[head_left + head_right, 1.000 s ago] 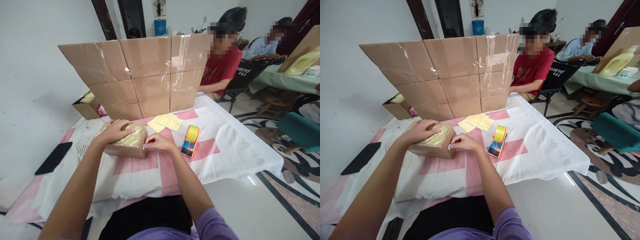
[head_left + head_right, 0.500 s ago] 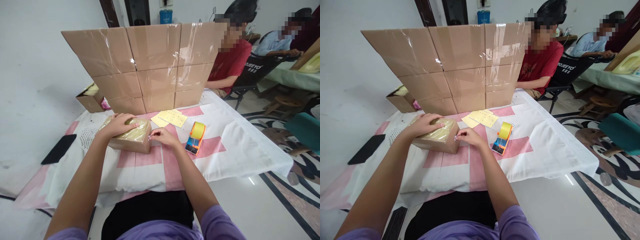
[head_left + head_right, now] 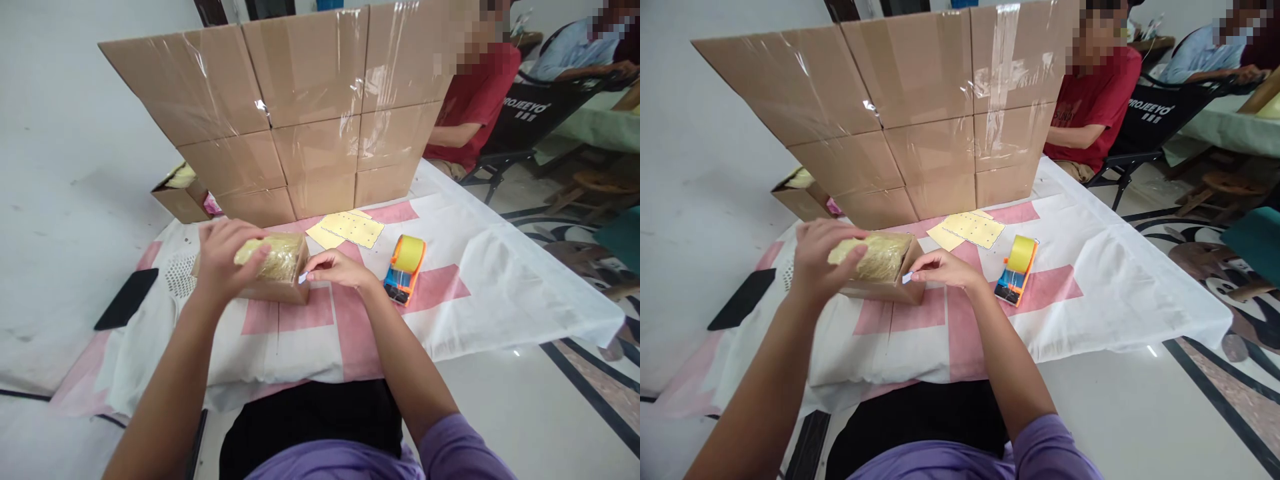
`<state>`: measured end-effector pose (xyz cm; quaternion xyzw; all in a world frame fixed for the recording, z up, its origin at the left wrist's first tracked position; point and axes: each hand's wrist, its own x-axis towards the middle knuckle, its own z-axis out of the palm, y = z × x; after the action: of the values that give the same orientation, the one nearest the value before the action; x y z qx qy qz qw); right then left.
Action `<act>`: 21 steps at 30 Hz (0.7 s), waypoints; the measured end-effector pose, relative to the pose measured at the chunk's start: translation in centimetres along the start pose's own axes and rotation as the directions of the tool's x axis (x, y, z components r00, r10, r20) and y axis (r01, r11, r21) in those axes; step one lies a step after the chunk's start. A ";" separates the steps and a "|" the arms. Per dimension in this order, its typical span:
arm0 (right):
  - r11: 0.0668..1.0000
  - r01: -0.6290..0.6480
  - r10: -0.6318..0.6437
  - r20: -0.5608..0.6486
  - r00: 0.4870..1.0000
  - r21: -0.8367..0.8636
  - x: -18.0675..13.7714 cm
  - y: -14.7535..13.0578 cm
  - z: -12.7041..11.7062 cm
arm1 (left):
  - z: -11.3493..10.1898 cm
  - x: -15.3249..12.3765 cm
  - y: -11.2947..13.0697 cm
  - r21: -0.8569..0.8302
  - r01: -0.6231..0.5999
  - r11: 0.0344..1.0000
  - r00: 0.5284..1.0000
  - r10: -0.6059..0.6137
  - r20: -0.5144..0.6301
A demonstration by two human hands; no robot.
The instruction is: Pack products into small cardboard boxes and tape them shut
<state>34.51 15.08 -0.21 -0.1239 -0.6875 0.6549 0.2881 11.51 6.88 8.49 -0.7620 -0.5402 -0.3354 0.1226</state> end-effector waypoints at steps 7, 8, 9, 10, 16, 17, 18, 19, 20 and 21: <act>0.998 0.070 -0.070 -0.099 0.993 0.005 0.0 -0.4 1.0 | 2.5 -4.4 6.6 0.126 -0.060 0.990 0.998 0.057 0.021; 0.998 0.070 -0.070 -0.103 0.992 -0.004 0.1 -0.4 1.1 | 2.9 -4.6 6.8 0.136 -0.040 0.990 0.999 0.043 -0.023; 0.997 0.071 -0.072 -0.110 0.991 -0.015 0.1 -0.4 1.0 | 3.2 -4.6 6.8 0.142 -0.026 0.990 0.997 0.036 -0.071; 0.997 0.073 -0.075 -0.117 0.990 -0.025 0.1 -0.4 1.0 | 3.4 -4.7 6.7 0.143 -0.018 0.990 0.993 0.035 -0.117; 0.996 0.060 -0.069 -0.131 0.989 -0.072 0.0 -0.5 0.5 | 4.0 -5.2 7.2 0.103 0.022 0.994 0.962 0.007 -0.273; 0.995 0.051 -0.061 -0.124 0.990 -0.081 -0.1 -0.5 0.3 | 4.3 -5.5 7.8 0.099 0.050 0.994 0.952 -0.018 -0.306; 0.995 0.041 -0.051 -0.110 0.993 -0.090 -0.1 -0.4 0.2 | 4.6 -5.8 8.4 0.094 0.088 0.992 0.937 -0.051 -0.345; 0.994 0.031 -0.041 -0.095 0.995 -0.101 -0.2 -0.4 0.1 | 5.0 -6.2 9.0 0.082 0.130 0.988 0.917 -0.089 -0.389; 0.993 0.021 -0.031 -0.084 0.996 -0.115 -0.3 -0.3 -0.1 | 5.5 -6.6 9.6 0.063 0.166 0.984 0.894 -0.123 -0.430; 0.991 0.010 -0.020 -0.078 0.997 -0.135 -0.3 -0.1 -0.2 | 6.0 -7.1 10.1 0.042 0.190 0.981 0.874 -0.149 -0.462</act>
<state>34.91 15.07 -0.16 -0.1637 -0.7193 0.5994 0.3108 21.56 0.99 1.25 -0.6055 -0.5749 -0.4908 0.2489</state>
